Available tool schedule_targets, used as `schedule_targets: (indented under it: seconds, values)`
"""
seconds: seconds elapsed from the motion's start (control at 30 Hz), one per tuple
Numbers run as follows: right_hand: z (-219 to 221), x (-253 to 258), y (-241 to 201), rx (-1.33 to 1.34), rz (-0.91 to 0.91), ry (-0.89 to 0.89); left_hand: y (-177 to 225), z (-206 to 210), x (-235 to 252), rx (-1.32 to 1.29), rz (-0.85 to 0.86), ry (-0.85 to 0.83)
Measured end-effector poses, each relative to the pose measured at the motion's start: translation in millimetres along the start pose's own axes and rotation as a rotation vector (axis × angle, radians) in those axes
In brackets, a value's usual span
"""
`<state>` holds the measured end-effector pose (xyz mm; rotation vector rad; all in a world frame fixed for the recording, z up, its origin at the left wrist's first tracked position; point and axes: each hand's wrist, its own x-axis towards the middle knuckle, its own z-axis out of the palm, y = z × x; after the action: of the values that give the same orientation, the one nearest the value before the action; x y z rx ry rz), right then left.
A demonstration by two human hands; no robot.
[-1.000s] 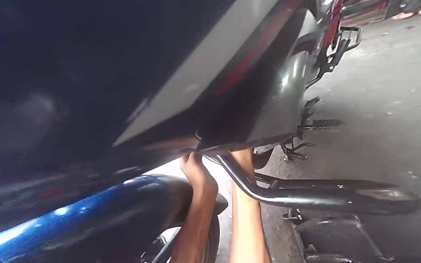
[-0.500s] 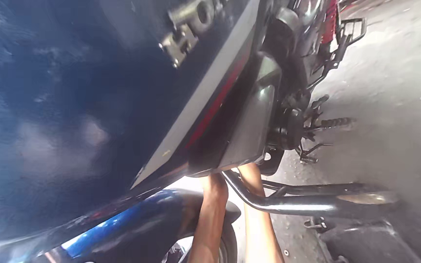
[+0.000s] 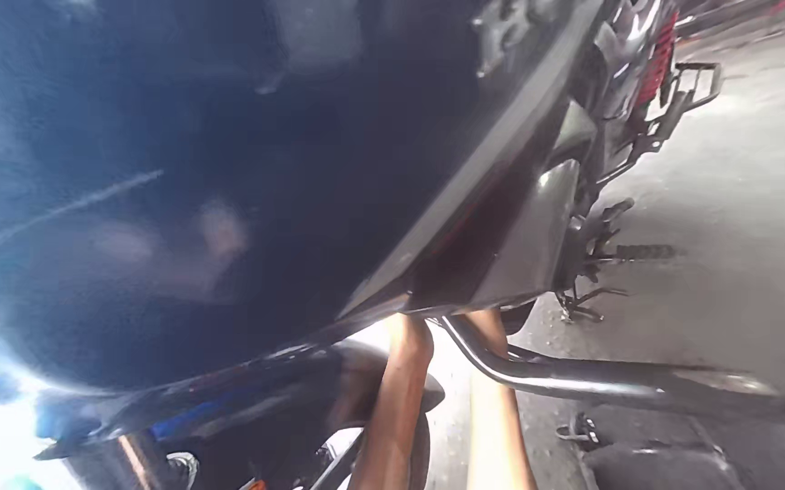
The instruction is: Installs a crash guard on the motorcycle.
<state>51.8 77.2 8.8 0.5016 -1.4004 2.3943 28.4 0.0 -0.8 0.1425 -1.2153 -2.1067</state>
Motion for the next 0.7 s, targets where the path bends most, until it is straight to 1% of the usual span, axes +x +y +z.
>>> schedule_targets:
  seconds: [0.03,0.1,0.17,0.23,0.27,0.33,0.37,0.4,0.47,0.5,0.57,0.63,0.67,0.7]
  values:
    - [8,-2,-23,-0.07,0.16,0.061,3,1,-2,0.003,-0.003,-0.001]
    - [15,-6,-32,-0.089,0.209,0.128,7,6,-6,0.0,0.004,0.012]
    - [11,-7,-27,-0.062,0.15,0.137,7,8,-6,-0.032,-0.004,0.038]
    - [-1,-9,-9,-0.042,0.065,0.062,6,5,-9,-0.046,-0.027,0.025]
    - [-5,-9,-3,-0.036,0.038,0.054,6,4,-10,-0.048,-0.03,0.01]
    - [-6,-10,0,-0.007,0.013,0.067,5,2,-11,-0.031,-0.036,-0.011]
    - [-6,-9,-1,0.01,0.03,0.08,3,1,-10,-0.022,-0.038,-0.01]
    - [-7,-9,-3,-0.01,0.066,0.082,2,-1,-10,-0.009,-0.052,-0.01]
    - [-14,-5,-3,-0.141,0.133,0.035,0,-3,-11,0.003,-0.067,0.008]
    - [-17,-3,1,-0.185,0.131,0.017,-1,-4,-12,0.014,-0.07,0.009]
    - [-22,-2,18,-0.197,0.071,0.003,-1,-5,-14,0.044,-0.072,-0.006]
    - [-21,2,32,-0.196,0.019,-0.004,-1,-4,-13,0.017,-0.041,-0.024]
    - [-17,5,30,-0.248,-0.003,-0.007,-2,-3,-11,-0.014,-0.018,-0.02]
    - [-14,6,19,-0.367,-0.014,-0.019,-4,-3,-10,-0.047,0.002,-0.028]
